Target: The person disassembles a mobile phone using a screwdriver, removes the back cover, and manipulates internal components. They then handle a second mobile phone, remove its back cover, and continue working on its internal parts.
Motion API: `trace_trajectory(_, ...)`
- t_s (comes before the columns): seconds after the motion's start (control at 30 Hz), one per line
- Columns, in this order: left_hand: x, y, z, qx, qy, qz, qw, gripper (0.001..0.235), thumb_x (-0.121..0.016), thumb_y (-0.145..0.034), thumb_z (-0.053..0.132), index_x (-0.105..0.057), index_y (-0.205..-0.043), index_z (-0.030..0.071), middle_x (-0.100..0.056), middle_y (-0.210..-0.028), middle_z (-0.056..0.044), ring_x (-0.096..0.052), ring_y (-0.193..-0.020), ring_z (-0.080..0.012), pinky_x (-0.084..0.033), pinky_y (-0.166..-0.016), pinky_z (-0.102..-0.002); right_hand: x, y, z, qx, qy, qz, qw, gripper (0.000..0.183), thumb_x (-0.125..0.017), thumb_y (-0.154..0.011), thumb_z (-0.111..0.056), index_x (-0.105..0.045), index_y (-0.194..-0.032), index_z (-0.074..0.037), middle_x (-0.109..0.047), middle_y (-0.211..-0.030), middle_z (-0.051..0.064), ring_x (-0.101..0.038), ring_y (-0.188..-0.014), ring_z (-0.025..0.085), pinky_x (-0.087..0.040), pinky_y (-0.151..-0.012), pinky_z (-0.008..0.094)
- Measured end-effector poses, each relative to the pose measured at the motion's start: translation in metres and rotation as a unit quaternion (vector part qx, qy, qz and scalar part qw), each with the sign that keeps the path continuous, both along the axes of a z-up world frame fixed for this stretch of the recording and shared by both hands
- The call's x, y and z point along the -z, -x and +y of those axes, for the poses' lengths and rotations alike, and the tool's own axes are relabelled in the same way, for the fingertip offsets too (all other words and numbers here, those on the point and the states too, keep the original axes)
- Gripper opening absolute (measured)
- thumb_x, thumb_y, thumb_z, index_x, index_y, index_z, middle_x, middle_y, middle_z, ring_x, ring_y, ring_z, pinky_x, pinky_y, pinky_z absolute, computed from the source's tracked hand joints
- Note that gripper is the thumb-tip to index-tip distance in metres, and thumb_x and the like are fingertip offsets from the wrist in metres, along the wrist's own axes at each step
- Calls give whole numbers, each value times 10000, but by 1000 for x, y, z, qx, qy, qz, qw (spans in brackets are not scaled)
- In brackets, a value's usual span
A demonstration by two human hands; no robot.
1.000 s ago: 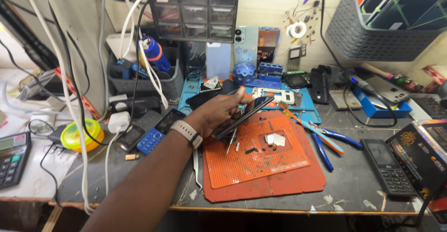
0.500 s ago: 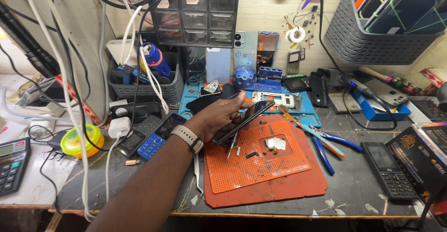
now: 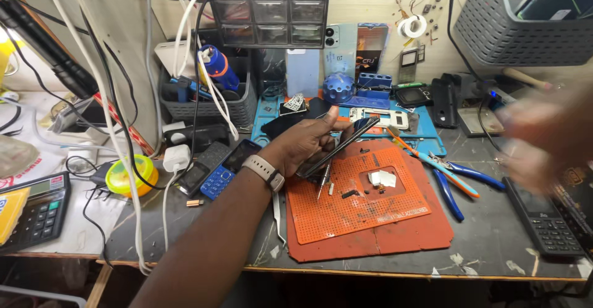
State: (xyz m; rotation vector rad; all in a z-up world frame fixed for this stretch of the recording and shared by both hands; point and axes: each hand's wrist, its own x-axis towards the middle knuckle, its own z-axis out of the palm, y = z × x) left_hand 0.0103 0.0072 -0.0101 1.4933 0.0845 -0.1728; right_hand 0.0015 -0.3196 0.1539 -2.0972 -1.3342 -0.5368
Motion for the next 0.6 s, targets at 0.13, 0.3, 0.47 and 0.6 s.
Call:
trace_trajectory(0.13, 6, 2, 3, -6, 34, 18, 999, 701, -443, -960, 651, -721, -1256, 79, -384, -639, 87, -310, -501, -25, -302, -445, -198, 16, -16, 61, -120, 47, 19, 992, 727, -901, -612, -398, -671, -1225, -83, -717, -1114, 51, -713, -975, 208, -568, -860, 385)
trace_trajectory(0.3, 2, 1, 0, -7, 72, 10, 997, 638, -480, -1032, 601, -672, -1201, 16, -472, -695, 60, -405, -579, -44, -372, -511, -203, 87, -61, 132, -165, 96, -80, 978, 366, -927, -641, -265, -663, -840, -106, -642, -909, 70, -629, -910, 293, -497, -788, 456)
trace_trajectory(0.47, 15, -2, 6, -39, 102, 12, 994, 433, -556, -985, 484, -715, -1088, 95, -554, -711, 49, -512, -603, -51, -461, -532, -206, 130, -73, 141, -141, -16, -134, 981, 330, -905, -660, -217, -649, -851, -132, -648, -941, 27, -618, -927, 272, -445, -820, 454)
trace_trajectory(0.6, 25, -9, 5, -3, 143, -35, 989, 334, -636, -1050, 343, -692, -1109, 19, -642, -846, 21, -593, -697, -41, -540, -623, -195, 144, -74, 131, -142, -44, -140, 979, 319, -872, -686, -154, -659, -922, -123, -667, -1032, 31, -623, -988, 266, -456, -906, 443)
